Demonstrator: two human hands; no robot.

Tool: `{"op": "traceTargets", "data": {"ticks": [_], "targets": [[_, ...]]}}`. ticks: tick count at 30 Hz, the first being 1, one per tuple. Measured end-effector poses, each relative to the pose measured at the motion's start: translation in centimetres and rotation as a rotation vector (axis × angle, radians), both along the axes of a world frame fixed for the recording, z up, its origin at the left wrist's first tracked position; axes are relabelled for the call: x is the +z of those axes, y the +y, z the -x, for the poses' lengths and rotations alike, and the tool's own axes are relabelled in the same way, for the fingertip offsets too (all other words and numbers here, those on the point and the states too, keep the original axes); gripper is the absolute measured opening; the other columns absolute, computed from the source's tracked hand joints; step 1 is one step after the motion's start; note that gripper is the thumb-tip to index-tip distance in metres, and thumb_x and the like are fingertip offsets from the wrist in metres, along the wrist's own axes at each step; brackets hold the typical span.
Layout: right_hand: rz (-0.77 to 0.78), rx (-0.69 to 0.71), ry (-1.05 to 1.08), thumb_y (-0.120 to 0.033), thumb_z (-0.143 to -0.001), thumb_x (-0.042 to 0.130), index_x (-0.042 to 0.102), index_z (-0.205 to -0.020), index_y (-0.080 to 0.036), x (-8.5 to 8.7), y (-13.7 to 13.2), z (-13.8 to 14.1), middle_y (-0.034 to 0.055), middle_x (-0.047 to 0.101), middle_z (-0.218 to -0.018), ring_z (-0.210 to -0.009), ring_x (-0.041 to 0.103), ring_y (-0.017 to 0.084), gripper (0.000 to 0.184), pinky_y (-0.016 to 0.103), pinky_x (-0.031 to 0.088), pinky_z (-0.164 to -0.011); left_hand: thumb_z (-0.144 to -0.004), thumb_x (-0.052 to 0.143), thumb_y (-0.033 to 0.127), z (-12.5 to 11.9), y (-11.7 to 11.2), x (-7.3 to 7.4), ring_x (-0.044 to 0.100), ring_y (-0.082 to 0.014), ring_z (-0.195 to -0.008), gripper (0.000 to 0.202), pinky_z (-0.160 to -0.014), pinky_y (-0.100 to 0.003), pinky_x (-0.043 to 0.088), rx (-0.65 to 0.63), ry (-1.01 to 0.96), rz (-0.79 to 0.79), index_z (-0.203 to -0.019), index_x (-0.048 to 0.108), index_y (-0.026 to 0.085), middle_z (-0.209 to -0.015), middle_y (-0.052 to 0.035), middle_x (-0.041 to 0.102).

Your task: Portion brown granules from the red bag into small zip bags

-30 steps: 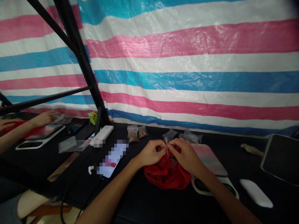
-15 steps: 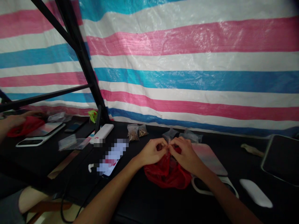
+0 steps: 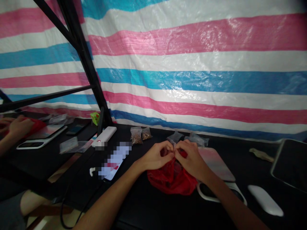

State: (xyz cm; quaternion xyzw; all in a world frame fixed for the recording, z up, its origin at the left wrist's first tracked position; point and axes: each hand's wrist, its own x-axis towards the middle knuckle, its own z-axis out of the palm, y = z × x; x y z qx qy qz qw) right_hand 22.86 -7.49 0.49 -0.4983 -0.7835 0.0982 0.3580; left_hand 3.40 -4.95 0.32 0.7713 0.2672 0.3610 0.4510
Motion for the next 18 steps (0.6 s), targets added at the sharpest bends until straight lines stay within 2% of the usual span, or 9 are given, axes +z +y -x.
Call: {"op": "traceTargets", "data": {"ticks": [4,9,13,18], "targets": [[0.021,0.038,0.003,-0.017,-0.089,0.055,0.061,-0.077,-0.024,0.0,-0.1,0.0,-0.0013,0.067,-0.08,-0.085,0.058,0.021,0.015,0.039,0.032,-0.084,-0.093,0.057,0.025,-0.1,-0.3,0.3,0.05,-0.0105,-0.069,0.011,-0.067,-0.023,0.041,0.008,0.003,0.001,-0.089,0.061,0.015,-0.078,0.0012,0.058],[-0.003,0.044,-0.04,-0.011,-0.083,0.056,0.057,-0.075,-0.023,0.1,-0.4,0.3,-0.0024,0.064,-0.076,-0.084,0.056,0.02,0.015,0.038,0.031,-0.082,-0.086,0.058,0.017,-0.3,0.0,-0.5,0.043,-0.0091,-0.061,0.008,-0.058,-0.022,0.034,0.03,0.063,-0.024,-0.078,0.057,0.016,-0.068,0.0045,0.051],[-0.078,0.02,-0.092,-0.011,-0.081,0.056,0.049,-0.07,-0.022,0.4,-0.6,0.5,-0.0023,0.06,-0.071,-0.082,0.053,0.02,0.018,0.038,0.029,-0.08,-0.076,0.06,0.009,-0.3,0.2,-0.4,0.043,-0.0101,-0.066,0.015,-0.064,-0.024,0.033,0.121,0.087,-0.199,-0.068,0.05,0.017,-0.067,0.0049,0.048],[-0.128,-0.034,-0.141,-0.01,-0.081,0.054,0.046,-0.068,-0.022,1.2,-0.9,0.3,-0.0016,0.056,-0.07,-0.082,0.053,0.021,0.018,0.039,0.028,-0.081,-0.081,0.053,0.007,-0.2,0.2,-0.1,0.043,-0.0104,-0.066,0.017,-0.062,-0.024,0.03,0.31,0.078,-0.303,-0.069,0.046,0.018,-0.071,0.004,0.046]]}}
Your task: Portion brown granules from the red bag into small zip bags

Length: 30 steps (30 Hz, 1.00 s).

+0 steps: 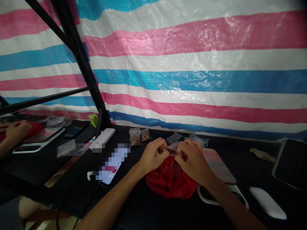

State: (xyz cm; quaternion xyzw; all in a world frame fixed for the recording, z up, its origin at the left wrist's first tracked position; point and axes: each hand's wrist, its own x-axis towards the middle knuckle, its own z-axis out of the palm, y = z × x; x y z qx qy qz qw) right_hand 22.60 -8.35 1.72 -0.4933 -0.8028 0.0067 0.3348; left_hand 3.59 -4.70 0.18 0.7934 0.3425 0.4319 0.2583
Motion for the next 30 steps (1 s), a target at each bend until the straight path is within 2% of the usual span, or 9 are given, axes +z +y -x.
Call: {"op": "traceTargets", "data": {"ticks": [3,6,11,16,19,21,23,26,30], "targets": [[0.032,-0.003,0.015,-0.014,-0.092,0.046,0.052,-0.075,-0.022,0.5,-0.3,-0.2,0.0,0.062,-0.076,-0.086,0.056,0.022,0.02,0.041,0.029,-0.084,-0.081,0.051,0.005,0.0,-0.2,0.0,0.042,-0.0105,-0.066,0.019,-0.062,-0.024,0.03,0.033,-0.001,-0.053,-0.071,0.044,0.019,-0.072,0.0038,0.045],[0.071,-0.066,0.048,-0.028,-0.103,0.038,0.058,-0.091,-0.023,0.5,-0.2,-0.4,0.0022,0.07,-0.087,-0.091,0.061,0.024,0.024,0.044,0.03,-0.09,-0.084,0.05,0.004,0.1,-0.4,0.1,0.045,-0.0108,-0.07,0.018,-0.065,-0.024,0.034,-0.038,-0.028,-0.081,-0.075,0.046,0.019,-0.076,0.0026,0.049],[0.117,-0.16,0.117,-0.044,-0.106,0.037,0.057,-0.128,-0.026,-0.5,0.7,-1.0,0.0069,0.075,-0.11,-0.103,0.064,0.029,0.034,0.051,0.031,-0.098,-0.094,0.049,0.01,0.0,-0.9,0.6,0.056,-0.0145,-0.087,0.013,-0.08,-0.026,0.044,-0.15,-0.102,-0.126,-0.086,0.053,0.018,-0.093,-0.0036,0.06],[0.159,-0.17,0.254,-0.05,-0.102,0.046,0.061,-0.121,-0.028,-0.8,1.2,-1.4,0.0045,0.077,-0.109,-0.102,0.066,0.03,0.033,0.053,0.031,-0.101,-0.096,0.057,0.024,0.4,-1.3,1.7,0.055,-0.0161,-0.086,0.005,-0.082,-0.028,0.045,-0.195,0.005,-0.03,-0.094,0.054,0.019,-0.094,-0.0029,0.059],[0.132,-0.207,0.308,-0.049,-0.099,0.052,0.062,-0.119,-0.028,-0.5,1.4,-1.6,0.0027,0.077,-0.106,-0.102,0.068,0.029,0.03,0.053,0.03,-0.103,-0.077,0.082,0.039,1.4,-1.2,2.3,0.053,-0.0211,-0.098,0.044,-0.092,-0.034,0.044,-0.244,0.213,0.061,-0.106,0.054,0.021,-0.108,-0.0042,0.058],[0.103,-0.213,0.322,-0.048,-0.098,0.053,0.062,-0.116,-0.028,-0.4,1.4,-1.7,0.0031,0.076,-0.108,-0.105,0.068,0.03,0.028,0.053,0.031,-0.103,-0.067,0.088,0.036,2.2,-0.7,2.3,0.051,-0.0242,-0.106,0.052,-0.102,-0.04,0.041,-0.303,0.353,0.117,-0.105,0.056,0.023,-0.113,-0.0039,0.056],[0.074,-0.201,0.34,-0.048,-0.098,0.053,0.063,-0.115,-0.028,-0.3,1.3,-1.9,0.0044,0.075,-0.113,-0.108,0.065,0.03,0.027,0.052,0.035,-0.102,-0.063,0.085,0.022,2.9,0.0,1.9,0.051,-0.0247,-0.107,0.051,-0.099,-0.039,0.042,-0.332,0.414,0.168,-0.106,0.058,0.023,-0.113,-0.0037,0.056],[0.019,-0.159,0.356,-0.046,-0.098,0.055,0.06,-0.12,-0.027,-0.1,1.0,-2.0,0.0069,0.071,-0.12,-0.11,0.062,0.03,0.029,0.048,0.042,-0.098,-0.072,0.065,0.009,3.6,1.2,1.0,0.057,-0.0195,-0.094,0.032,-0.086,-0.032,0.046,-0.353,0.283,0.328,-0.102,0.06,0.019,-0.103,-0.0029,0.06],[-0.062,-0.036,0.266,-0.034,-0.094,0.062,0.056,-0.121,-0.025,0.3,0.0,-1.6,0.0084,0.067,-0.117,-0.107,0.062,0.028,0.029,0.044,0.047,-0.094,-0.078,0.056,0.011,4.0,2.9,-0.2,0.06,-0.0155,-0.083,0.026,-0.075,-0.027,0.047,-0.349,-0.023,0.54,-0.103,0.061,0.016,-0.096,-0.0029,0.065]]}}
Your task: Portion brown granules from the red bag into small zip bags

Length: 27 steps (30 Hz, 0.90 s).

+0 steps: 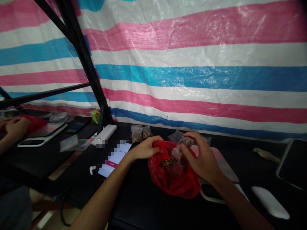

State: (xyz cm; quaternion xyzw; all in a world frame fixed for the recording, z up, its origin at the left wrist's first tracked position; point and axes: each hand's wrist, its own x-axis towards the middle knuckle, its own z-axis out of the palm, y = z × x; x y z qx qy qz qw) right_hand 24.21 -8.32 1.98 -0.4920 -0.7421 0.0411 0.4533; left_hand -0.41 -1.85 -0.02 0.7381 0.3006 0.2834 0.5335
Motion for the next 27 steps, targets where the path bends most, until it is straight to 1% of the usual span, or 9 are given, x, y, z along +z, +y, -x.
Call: {"op": "traceTargets", "data": {"ticks": [8,12,14,16,18,19,22,25,27], "targets": [[0.088,0.284,-0.136,-0.014,-0.084,0.069,0.054,-0.116,-0.026,0.2,-0.7,1.0,0.0064,0.063,-0.115,-0.108,0.061,0.026,0.037,0.041,0.05,-0.093,-0.075,0.046,0.013,-0.6,1.4,-1.6,0.053,-0.0108,-0.065,0.033,-0.062,-0.022,0.04,0.31,-0.122,0.183,-0.103,0.062,0.019,-0.084,0.0007,0.062],[0.149,0.284,-0.093,-0.014,-0.084,0.069,0.056,-0.114,-0.027,-0.1,-0.5,1.0,0.0057,0.065,-0.115,-0.107,0.062,0.025,0.035,0.041,0.05,-0.094,-0.071,0.052,0.013,-1.0,1.2,-1.0,0.062,-0.0153,-0.087,0.033,-0.079,-0.027,0.048,0.416,-0.239,0.03,-0.103,0.058,0.019,-0.097,-0.0028,0.064],[0.167,0.255,-0.095,-0.017,-0.086,0.069,0.056,-0.117,-0.027,-0.3,-0.4,1.1,0.0066,0.066,-0.118,-0.109,0.063,0.026,0.035,0.042,0.05,-0.094,-0.07,0.055,0.011,-0.8,0.6,-0.2,0.062,-0.0195,-0.101,0.037,-0.089,-0.033,0.049,0.412,-0.254,-0.155,-0.106,0.058,0.02,-0.107,-0.0059,0.064],[0.154,0.216,-0.134,-0.022,-0.088,0.069,0.056,-0.124,-0.027,-0.4,-0.3,1.0,0.0084,0.066,-0.123,-0.112,0.063,0.029,0.039,0.046,0.05,-0.095,-0.073,0.054,0.01,-0.5,-0.5,1.0,0.059,-0.0228,-0.108,0.036,-0.094,-0.038,0.048,0.424,-0.176,-0.441,-0.107,0.06,0.02,-0.113,-0.008,0.063],[0.119,0.173,-0.207,-0.027,-0.089,0.069,0.054,-0.133,-0.027,-0.4,0.0,0.8,0.0097,0.066,-0.127,-0.113,0.063,0.03,0.046,0.049,0.049,-0.097,-0.078,0.058,0.014,-0.4,-1.8,2.2,0.058,-0.0247,-0.103,0.021,-0.095,-0.041,0.046,0.391,0.002,-0.737,-0.097,0.062,0.021,-0.104,-0.0078,0.063],[0.099,0.154,-0.249,-0.029,-0.09,0.07,0.054,-0.136,-0.026,-0.4,0.1,0.6,0.01,0.067,-0.127,-0.113,0.063,0.031,0.049,0.05,0.049,-0.097,-0.081,0.059,0.017,-0.5,-2.4,2.6,0.058,-0.0245,-0.1,0.017,-0.094,-0.041,0.045,0.324,0.092,-0.804,-0.097,0.062,0.021,-0.102,-0.0076,0.064],[0.05,0.102,-0.336,-0.031,-0.091,0.07,0.058,-0.132,-0.024,-0.3,0.4,0.2,0.0095,0.068,-0.121,-0.111,0.063,0.032,0.044,0.049,0.048,-0.096,-0.087,0.067,0.035,-1.2,-3.3,3.0,0.059,-0.0234,-0.093,0.028,-0.088,-0.038,0.047,0.137,0.29,-0.747,-0.111,0.061,0.02,-0.101,-0.0071,0.066],[0.052,0.123,-0.349,-0.03,-0.089,0.073,0.063,-0.123,-0.025,-0.1,0.4,0.1,0.0079,0.07,-0.118,-0.109,0.063,0.03,0.037,0.047,0.047,-0.096,-0.075,0.081,0.055,-1.9,-3.0,2.1,0.058,-0.0266,-0.1,0.063,-0.097,-0.042,0.044,0.092,0.353,-0.694,-0.121,0.061,0.018,-0.112,-0.0102,0.068],[0.069,0.164,-0.328,-0.03,-0.086,0.077,0.063,-0.121,-0.026,0.1,0.2,0.4,0.0065,0.071,-0.119,-0.111,0.063,0.03,0.038,0.046,0.046,-0.097,-0.071,0.085,0.056,-2.0,-2.6,1.5,0.055,-0.0264,-0.102,0.072,-0.098,-0.042,0.042,0.06,0.351,-0.669,-0.127,0.061,0.018,-0.117,-0.0107,0.068]]}}
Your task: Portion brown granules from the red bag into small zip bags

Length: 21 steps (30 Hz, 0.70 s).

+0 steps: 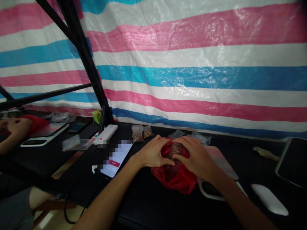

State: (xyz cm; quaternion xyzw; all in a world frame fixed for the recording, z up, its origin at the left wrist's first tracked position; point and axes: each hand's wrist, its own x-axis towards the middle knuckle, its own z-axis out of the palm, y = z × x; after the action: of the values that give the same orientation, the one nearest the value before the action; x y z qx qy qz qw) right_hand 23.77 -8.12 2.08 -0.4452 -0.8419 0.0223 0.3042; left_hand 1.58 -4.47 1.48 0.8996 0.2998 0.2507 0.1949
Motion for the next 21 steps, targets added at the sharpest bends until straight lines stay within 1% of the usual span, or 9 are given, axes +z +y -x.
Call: {"op": "traceTargets", "data": {"ticks": [2,5,7,9,13,18,21], "targets": [[0.014,0.026,0.03,-0.028,-0.084,0.078,0.063,-0.12,-0.027,0.22,-0.33,0.39,0.0054,0.071,-0.119,-0.112,0.063,0.029,0.039,0.045,0.045,-0.097,-0.074,0.084,0.052,0.03,0.27,-0.31,0.052,-0.0252,-0.102,0.065,-0.097,-0.04,0.041,-0.021,0.0,0.029,-0.126,0.063,0.019,-0.117,-0.0094,0.068],[-0.005,0.034,0.072,-0.028,-0.086,0.077,0.064,-0.118,-0.027,0.44,-0.7,0.72,0.0045,0.073,-0.117,-0.11,0.065,0.028,0.035,0.045,0.045,-0.097,-0.079,0.082,0.048,0.08,0.29,-0.24,0.049,-0.0245,-0.106,0.046,-0.1,-0.04,0.037,-0.03,-0.011,0.055,-0.114,0.07,0.021,-0.116,-0.0075,0.069],[-0.044,0.022,0.101,-0.03,-0.088,0.075,0.064,-0.117,-0.026,0.41,-0.73,0.67,0.0047,0.074,-0.115,-0.108,0.066,0.027,0.031,0.044,0.045,-0.097,-0.079,0.082,0.048,0.04,0.17,-0.04,0.047,-0.0251,-0.109,0.04,-0.102,-0.04,0.036,-0.027,-0.022,0.066,-0.106,0.072,0.021,-0.118,-0.0067,0.069],[-0.079,0.005,0.128,-0.032,-0.089,0.074,0.064,-0.119,-0.026,0.27,-0.62,0.5,0.0053,0.074,-0.116,-0.109,0.066,0.027,0.032,0.044,0.046,-0.097,-0.077,0.083,0.051,0.01,0.05,0.17,0.046,-0.0261,-0.111,0.041,-0.102,-0.041,0.036,-0.028,-0.027,0.076,-0.104,0.073,0.022,-0.121,-0.0065,0.069],[-0.093,-0.013,0.143,-0.034,-0.092,0.07,0.062,-0.124,-0.027,-0.08,-0.4,0.26,0.007,0.073,-0.12,-0.11,0.067,0.028,0.034,0.046,0.047,-0.097,-0.071,0.086,0.055,-0.01,-0.06,0.46,0.047,-0.0271,-0.112,0.049,-0.103,-0.043,0.036,-0.059,-0.026,0.09,-0.107,0.074,0.024,-0.125,-0.0072,0.068],[-0.141,-0.008,0.151,-0.034,-0.095,0.065,0.064,-0.123,-0.026,-0.2,-0.46,0.27,0.0081,0.075,-0.119,-0.11,0.068,0.029,0.029,0.047,0.049,-0.099,-0.076,0.084,0.053,-0.04,-0.05,0.5,0.048,-0.0271,-0.114,0.042,-0.105,-0.043,0.037,-0.055,-0.069,0.09,-0.105,0.077,0.024,-0.118,-0.0077,0.071],[-0.178,-0.007,0.152,-0.031,-0.096,0.063,0.064,-0.122,-0.026,-0.05,-0.61,0.3,0.0078,0.075,-0.119,-0.111,0.068,0.027,0.027,0.046,0.049,-0.1,-0.074,0.085,0.053,-0.07,0.02,0.43,0.048,-0.026,-0.116,0.045,-0.106,-0.042,0.036,-0.073,-0.113,0.081,-0.108,0.076,0.024,-0.121,-0.0071,0.071]]}}
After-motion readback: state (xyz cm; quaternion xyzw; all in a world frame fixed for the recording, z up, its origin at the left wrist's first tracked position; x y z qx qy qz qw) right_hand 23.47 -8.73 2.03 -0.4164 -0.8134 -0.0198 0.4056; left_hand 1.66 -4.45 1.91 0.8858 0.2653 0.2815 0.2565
